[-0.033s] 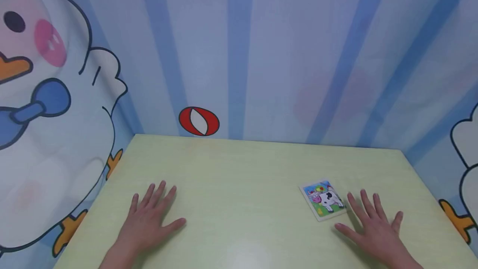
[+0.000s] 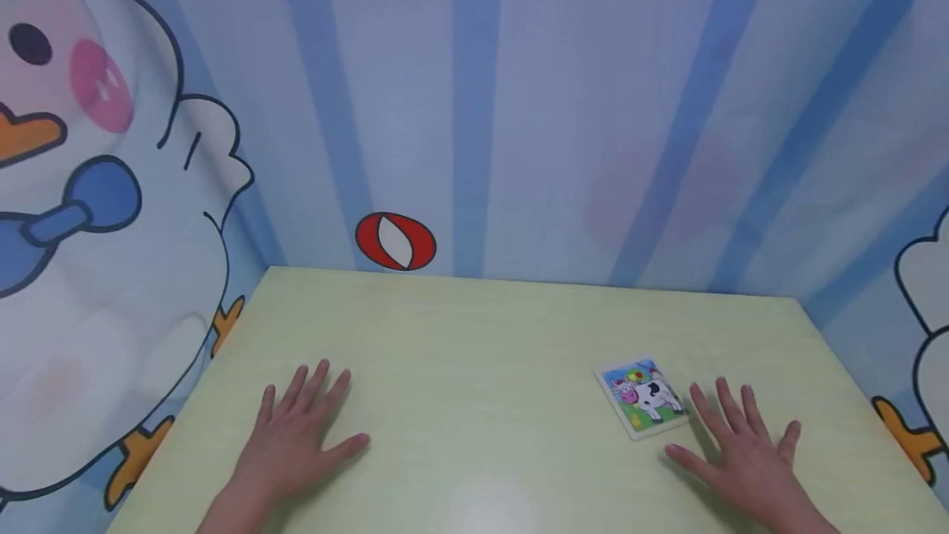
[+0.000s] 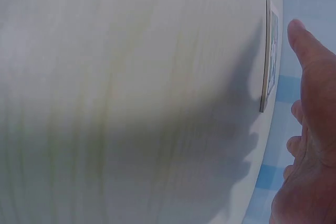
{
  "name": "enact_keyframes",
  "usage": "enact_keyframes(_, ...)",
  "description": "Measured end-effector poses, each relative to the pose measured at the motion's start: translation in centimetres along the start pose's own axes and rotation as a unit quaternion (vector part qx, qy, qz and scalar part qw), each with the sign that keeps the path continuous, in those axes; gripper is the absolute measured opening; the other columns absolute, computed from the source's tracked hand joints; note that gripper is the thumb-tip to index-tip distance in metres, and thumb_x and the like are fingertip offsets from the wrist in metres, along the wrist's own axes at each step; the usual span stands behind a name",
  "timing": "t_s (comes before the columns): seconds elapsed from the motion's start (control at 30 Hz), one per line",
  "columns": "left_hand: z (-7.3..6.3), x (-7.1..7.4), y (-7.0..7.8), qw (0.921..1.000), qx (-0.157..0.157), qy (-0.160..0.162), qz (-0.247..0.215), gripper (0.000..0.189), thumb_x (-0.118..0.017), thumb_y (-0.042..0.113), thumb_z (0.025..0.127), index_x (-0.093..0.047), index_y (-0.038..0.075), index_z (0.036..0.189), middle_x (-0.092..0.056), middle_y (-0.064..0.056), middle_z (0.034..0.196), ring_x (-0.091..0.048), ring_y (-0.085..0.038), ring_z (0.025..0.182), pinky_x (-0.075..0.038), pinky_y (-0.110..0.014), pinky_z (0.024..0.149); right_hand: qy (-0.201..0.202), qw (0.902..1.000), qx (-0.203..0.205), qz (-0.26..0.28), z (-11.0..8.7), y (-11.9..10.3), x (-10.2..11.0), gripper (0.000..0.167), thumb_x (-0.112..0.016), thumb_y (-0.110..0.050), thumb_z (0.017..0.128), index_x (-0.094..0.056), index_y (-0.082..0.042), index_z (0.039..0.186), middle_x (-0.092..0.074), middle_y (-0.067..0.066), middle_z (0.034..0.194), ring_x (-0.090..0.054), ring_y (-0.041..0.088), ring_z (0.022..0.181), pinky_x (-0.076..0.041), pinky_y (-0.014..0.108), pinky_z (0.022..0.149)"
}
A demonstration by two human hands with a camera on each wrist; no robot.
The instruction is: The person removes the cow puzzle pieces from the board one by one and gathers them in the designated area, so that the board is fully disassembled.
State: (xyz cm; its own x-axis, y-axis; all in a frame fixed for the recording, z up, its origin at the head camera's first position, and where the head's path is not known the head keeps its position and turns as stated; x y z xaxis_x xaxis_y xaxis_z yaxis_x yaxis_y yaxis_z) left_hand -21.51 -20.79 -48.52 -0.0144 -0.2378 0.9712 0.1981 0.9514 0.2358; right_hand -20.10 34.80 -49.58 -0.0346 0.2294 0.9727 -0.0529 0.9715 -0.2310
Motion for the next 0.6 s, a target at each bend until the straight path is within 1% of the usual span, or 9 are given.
enact_keyframes(0.3,-0.26,-0.36,-0.01,1.0000,-0.003,0.001,-0.007,0.094,-0.061,0.077,0.093,-0.045,0.016,0.163,-0.032,-0.020,0.172,-0.022,-0.051,0.158,-0.012,-0.079,0.119,0.003,0.9999,0.010,-0.002,-0.26,0.15,-0.69,0.106,-0.065,-0.072,0.094,-0.018,-0.018,0.172,-0.008,0.028,0.175,0.006,0.057,0.158,0.013,0.092,0.102)
enact_keyframes(0.47,-0.11,-0.30,-0.03,0.9999,-0.005,0.009,-0.008,0.094,-0.060,0.077,0.093,-0.045,0.017,0.164,-0.032,-0.019,0.172,-0.022,-0.050,0.159,-0.011,-0.078,0.120,0.010,0.9998,0.019,-0.002,-0.11,-0.16,-0.46,0.105,-0.066,-0.071,0.094,-0.018,-0.020,0.172,-0.007,0.025,0.176,0.007,0.055,0.159,0.013,0.091,0.103)
enact_keyframes(0.6,0.05,-0.31,0.07,0.9999,-0.005,0.007,-0.007,0.094,-0.060,0.077,0.093,-0.045,0.017,0.164,-0.032,-0.019,0.172,-0.022,-0.050,0.159,-0.011,-0.077,0.120,0.017,0.9994,0.030,-0.007,-0.02,-0.41,-0.19,0.104,-0.068,-0.069,0.094,-0.017,-0.022,0.173,-0.008,0.025,0.176,0.007,0.053,0.160,0.011,0.092,0.104)
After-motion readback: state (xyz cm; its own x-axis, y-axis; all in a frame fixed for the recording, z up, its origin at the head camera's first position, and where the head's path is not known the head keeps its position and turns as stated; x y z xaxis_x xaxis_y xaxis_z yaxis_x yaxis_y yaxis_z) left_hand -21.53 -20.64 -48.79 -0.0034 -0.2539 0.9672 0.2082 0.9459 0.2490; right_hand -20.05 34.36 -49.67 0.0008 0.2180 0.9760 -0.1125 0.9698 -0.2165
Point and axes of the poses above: each hand's wrist, its own z-axis towards the middle knuckle, its own x-axis out of the back of the hand, y = z × x, the point moved 10 cm from there along z, towards the middle knuckle
